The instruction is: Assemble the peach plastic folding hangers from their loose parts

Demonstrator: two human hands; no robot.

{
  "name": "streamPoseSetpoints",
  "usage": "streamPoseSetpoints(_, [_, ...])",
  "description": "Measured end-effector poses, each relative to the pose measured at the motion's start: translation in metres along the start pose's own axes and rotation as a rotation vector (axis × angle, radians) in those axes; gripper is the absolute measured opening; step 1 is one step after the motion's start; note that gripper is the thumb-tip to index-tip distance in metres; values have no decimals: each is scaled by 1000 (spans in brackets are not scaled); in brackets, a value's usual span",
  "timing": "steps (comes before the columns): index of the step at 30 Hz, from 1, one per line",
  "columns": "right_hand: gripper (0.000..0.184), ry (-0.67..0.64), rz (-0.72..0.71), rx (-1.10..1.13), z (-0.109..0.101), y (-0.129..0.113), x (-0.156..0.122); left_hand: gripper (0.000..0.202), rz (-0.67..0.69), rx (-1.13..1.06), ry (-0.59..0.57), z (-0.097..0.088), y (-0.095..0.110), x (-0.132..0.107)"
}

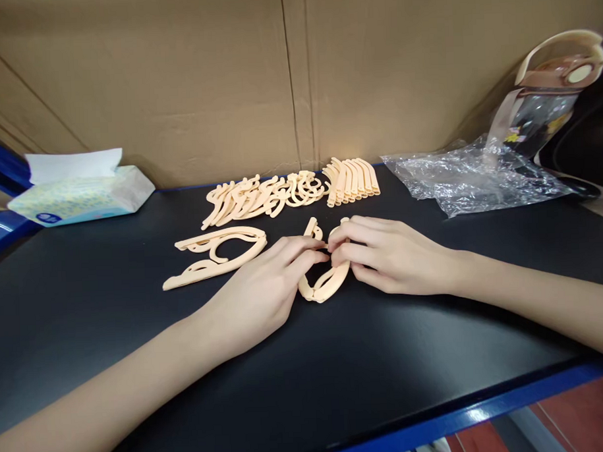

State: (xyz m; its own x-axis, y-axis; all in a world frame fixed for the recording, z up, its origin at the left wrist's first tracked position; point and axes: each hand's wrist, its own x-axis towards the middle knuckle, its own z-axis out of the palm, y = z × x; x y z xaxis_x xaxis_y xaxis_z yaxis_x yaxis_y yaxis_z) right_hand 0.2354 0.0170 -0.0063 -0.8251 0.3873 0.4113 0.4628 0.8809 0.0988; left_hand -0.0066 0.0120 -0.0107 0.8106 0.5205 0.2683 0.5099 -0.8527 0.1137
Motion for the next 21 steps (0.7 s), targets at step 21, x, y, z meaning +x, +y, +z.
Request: streamPoseSetpoints(21, [25, -82, -10, -12, -2, -2, 2, 40, 55, 87, -18, 1, 1, 1])
